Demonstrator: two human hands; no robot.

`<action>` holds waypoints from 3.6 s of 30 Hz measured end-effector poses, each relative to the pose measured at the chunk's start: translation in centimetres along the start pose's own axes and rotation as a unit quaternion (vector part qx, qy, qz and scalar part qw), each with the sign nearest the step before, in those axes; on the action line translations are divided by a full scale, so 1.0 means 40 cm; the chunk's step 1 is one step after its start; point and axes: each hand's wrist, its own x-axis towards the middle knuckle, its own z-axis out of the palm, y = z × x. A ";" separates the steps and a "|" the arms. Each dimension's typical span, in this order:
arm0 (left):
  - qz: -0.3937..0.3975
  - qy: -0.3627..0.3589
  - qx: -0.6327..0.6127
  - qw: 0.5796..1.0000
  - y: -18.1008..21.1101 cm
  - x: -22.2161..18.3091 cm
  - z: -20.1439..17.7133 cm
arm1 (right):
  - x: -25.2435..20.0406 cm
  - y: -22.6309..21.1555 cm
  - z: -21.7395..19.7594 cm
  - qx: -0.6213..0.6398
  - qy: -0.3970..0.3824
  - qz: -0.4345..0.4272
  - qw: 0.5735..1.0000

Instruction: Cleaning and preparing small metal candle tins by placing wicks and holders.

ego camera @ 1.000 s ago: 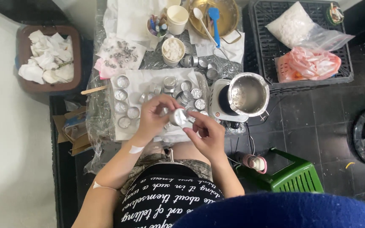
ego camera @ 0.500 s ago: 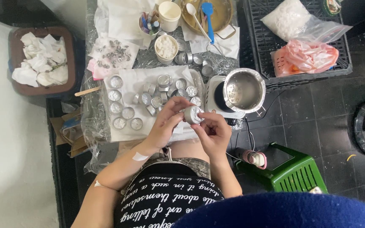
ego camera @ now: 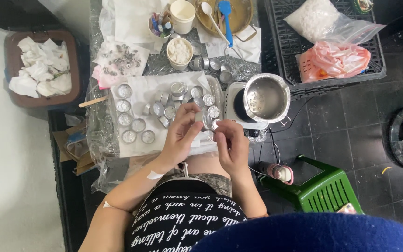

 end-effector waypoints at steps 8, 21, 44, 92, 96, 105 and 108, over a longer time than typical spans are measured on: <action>-0.121 0.020 -0.005 0.992 -0.031 -0.013 -0.011 | 0.009 -0.027 -0.012 -0.086 -0.031 -0.051 0.995; -0.180 0.041 -0.231 0.955 -0.110 -0.038 -0.031 | 0.010 -0.077 -0.010 -0.205 -0.007 -0.088 0.975; -0.115 0.017 -0.213 0.970 -0.100 -0.034 -0.008 | -0.013 -0.041 0.012 -0.117 0.042 -0.116 0.985; 0.031 -0.033 0.059 0.997 -0.006 -0.001 0.142 | -0.107 0.097 -0.007 0.098 0.193 -0.046 0.975; 0.060 -0.028 0.134 0.989 -0.009 0.036 0.174 | -0.088 0.097 -0.028 0.188 0.220 0.031 0.957; -0.189 -0.038 -0.161 0.968 -0.125 0.042 0.146 | 0.073 0.113 -0.230 -0.025 0.318 -0.010 0.948; -0.167 -0.022 -0.128 0.977 -0.144 0.036 0.138 | 0.114 0.094 -0.276 -0.336 0.260 -0.052 0.904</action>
